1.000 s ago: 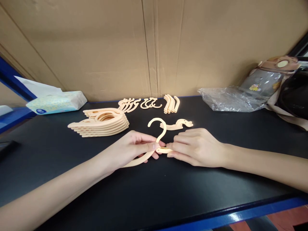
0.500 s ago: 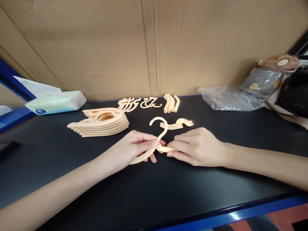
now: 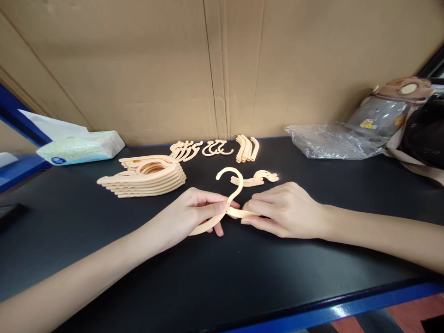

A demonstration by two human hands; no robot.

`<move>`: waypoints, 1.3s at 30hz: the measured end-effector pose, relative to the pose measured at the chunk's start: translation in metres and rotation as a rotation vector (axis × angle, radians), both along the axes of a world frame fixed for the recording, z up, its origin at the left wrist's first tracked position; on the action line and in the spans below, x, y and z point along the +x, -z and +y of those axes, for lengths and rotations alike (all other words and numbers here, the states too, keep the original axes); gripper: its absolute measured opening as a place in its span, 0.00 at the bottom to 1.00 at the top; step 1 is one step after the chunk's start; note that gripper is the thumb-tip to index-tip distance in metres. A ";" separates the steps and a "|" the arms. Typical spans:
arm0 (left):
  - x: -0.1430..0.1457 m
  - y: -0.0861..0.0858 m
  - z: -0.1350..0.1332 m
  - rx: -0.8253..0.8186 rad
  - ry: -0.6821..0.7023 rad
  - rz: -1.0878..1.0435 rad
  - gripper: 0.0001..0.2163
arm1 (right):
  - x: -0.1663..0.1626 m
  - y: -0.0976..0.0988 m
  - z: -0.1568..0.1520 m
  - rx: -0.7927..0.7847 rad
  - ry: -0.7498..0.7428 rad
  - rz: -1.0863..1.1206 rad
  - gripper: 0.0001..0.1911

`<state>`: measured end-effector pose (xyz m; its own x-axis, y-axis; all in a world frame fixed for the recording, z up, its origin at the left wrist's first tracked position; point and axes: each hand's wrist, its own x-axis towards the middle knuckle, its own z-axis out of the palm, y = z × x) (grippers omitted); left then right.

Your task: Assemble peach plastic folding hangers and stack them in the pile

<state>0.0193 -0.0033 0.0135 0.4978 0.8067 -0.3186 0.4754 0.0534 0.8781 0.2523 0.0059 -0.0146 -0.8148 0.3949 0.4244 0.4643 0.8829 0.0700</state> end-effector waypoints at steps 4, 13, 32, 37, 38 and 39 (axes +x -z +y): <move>0.000 0.002 0.001 0.023 -0.006 0.001 0.19 | 0.000 0.000 0.000 -0.011 0.005 -0.003 0.18; 0.006 0.000 -0.003 0.172 0.041 0.115 0.18 | 0.000 0.000 0.002 -0.097 -0.036 0.082 0.14; 0.004 0.013 -0.012 0.921 0.145 0.456 0.18 | -0.003 -0.004 0.004 0.065 0.002 0.235 0.11; 0.002 0.017 -0.011 0.980 0.158 0.447 0.18 | -0.001 -0.005 0.004 0.074 0.087 0.269 0.15; 0.002 0.018 -0.011 0.986 0.157 0.449 0.18 | -0.001 -0.006 0.005 0.083 0.099 0.277 0.15; 0.002 0.018 -0.010 0.989 0.156 0.453 0.18 | -0.001 -0.006 0.005 0.094 0.105 0.286 0.14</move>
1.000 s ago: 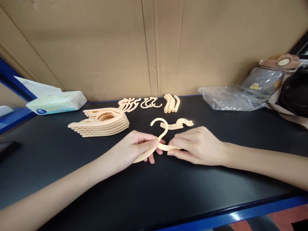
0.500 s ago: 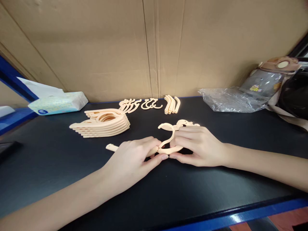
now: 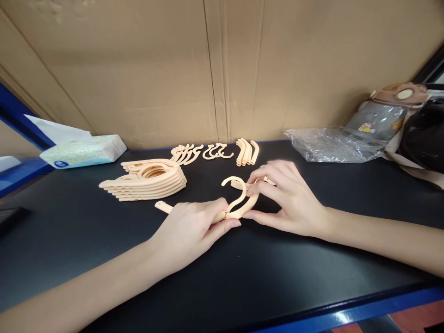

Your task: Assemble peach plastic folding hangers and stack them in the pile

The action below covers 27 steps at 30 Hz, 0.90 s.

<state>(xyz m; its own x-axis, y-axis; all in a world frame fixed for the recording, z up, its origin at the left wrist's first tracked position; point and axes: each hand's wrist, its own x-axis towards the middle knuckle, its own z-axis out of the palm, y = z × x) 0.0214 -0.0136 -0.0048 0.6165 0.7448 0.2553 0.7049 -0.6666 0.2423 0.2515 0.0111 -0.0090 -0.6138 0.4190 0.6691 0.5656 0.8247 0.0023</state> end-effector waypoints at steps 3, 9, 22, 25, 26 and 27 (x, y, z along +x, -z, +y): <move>0.000 0.001 0.001 0.009 0.002 0.004 0.17 | 0.000 0.001 0.001 0.021 0.006 0.031 0.10; 0.000 0.001 0.003 0.040 0.027 -0.020 0.18 | -0.001 0.002 0.002 -0.088 -0.071 0.002 0.05; -0.003 0.004 0.004 0.104 0.205 -0.008 0.11 | 0.002 0.002 0.004 -0.191 -0.120 -0.076 0.12; -0.003 0.002 0.003 0.120 0.313 0.030 0.07 | 0.002 0.001 0.004 -0.237 -0.088 -0.086 0.13; -0.003 0.001 0.003 0.138 0.339 0.045 0.06 | 0.001 0.001 0.005 -0.252 -0.075 -0.088 0.12; -0.003 0.000 0.003 0.160 0.360 0.059 0.06 | 0.001 0.001 0.006 -0.268 -0.062 -0.091 0.11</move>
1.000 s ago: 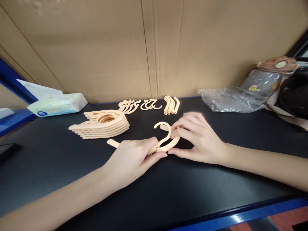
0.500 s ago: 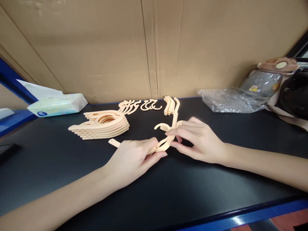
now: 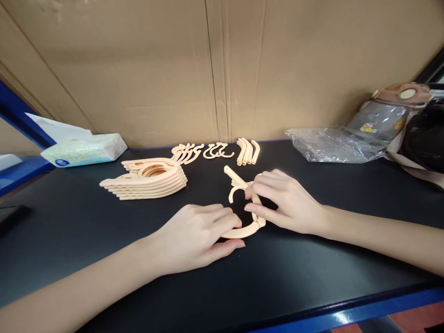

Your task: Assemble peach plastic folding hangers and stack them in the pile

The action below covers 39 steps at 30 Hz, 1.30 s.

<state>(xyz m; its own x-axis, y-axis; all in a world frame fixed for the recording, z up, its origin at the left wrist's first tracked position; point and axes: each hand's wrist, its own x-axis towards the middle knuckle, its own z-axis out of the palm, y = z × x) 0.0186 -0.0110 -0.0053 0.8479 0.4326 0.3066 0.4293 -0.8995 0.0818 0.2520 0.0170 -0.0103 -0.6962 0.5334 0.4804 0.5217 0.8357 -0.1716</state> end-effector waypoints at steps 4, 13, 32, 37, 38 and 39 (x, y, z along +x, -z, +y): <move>0.001 -0.003 -0.003 0.071 0.017 0.049 0.07 | -0.002 0.000 0.001 -0.038 0.015 -0.001 0.03; -0.001 -0.003 -0.001 0.099 -0.039 0.055 0.08 | 0.000 0.004 0.002 0.022 0.038 -0.006 0.10; -0.002 -0.001 0.006 0.119 -0.164 -0.040 0.07 | 0.003 0.005 0.006 0.071 0.078 -0.099 0.05; -0.002 -0.001 0.007 0.112 -0.153 -0.032 0.08 | 0.003 0.004 0.007 0.055 0.069 -0.130 0.05; -0.003 -0.001 0.007 0.111 -0.150 -0.033 0.08 | 0.003 0.004 0.007 0.051 0.076 -0.139 0.05; -0.003 0.000 0.007 0.110 -0.151 -0.034 0.08 | 0.004 0.004 0.007 0.046 0.083 -0.146 0.05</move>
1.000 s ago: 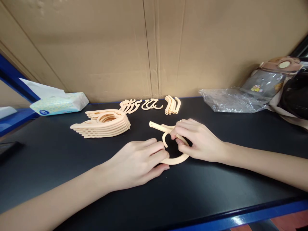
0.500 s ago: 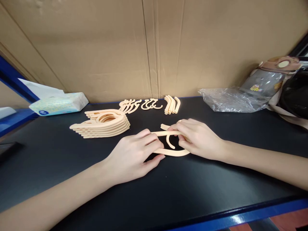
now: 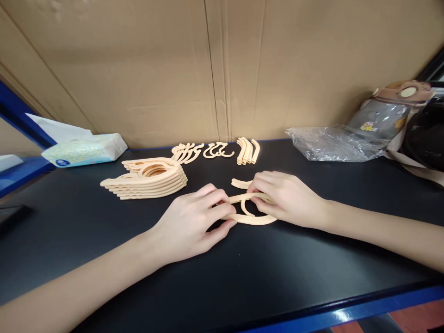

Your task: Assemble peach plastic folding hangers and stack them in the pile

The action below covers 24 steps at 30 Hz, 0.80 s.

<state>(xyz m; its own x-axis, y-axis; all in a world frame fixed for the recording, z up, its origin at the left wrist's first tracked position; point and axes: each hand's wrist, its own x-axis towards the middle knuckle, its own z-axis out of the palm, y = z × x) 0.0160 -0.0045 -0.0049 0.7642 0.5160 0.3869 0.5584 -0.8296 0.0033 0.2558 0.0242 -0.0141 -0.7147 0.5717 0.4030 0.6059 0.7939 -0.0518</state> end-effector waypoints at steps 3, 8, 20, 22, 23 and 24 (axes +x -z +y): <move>-0.001 0.000 0.000 -0.009 -0.003 0.000 0.08 | 0.001 -0.002 0.000 -0.019 0.013 -0.011 0.05; -0.002 0.001 0.001 -0.029 0.013 -0.005 0.10 | 0.003 -0.007 0.000 0.008 -0.004 -0.082 0.08; 0.000 0.002 0.003 -0.013 -0.003 -0.031 0.08 | 0.017 -0.024 0.005 0.041 -0.088 -0.260 0.11; -0.001 0.003 0.003 -0.014 -0.010 -0.033 0.08 | 0.020 -0.027 0.005 0.054 -0.074 -0.288 0.11; -0.001 0.003 0.003 -0.015 -0.011 -0.034 0.07 | 0.020 -0.027 0.005 0.055 -0.069 -0.298 0.11; -0.001 0.003 0.003 -0.017 -0.012 -0.034 0.07 | 0.021 -0.028 0.005 0.053 -0.064 -0.306 0.11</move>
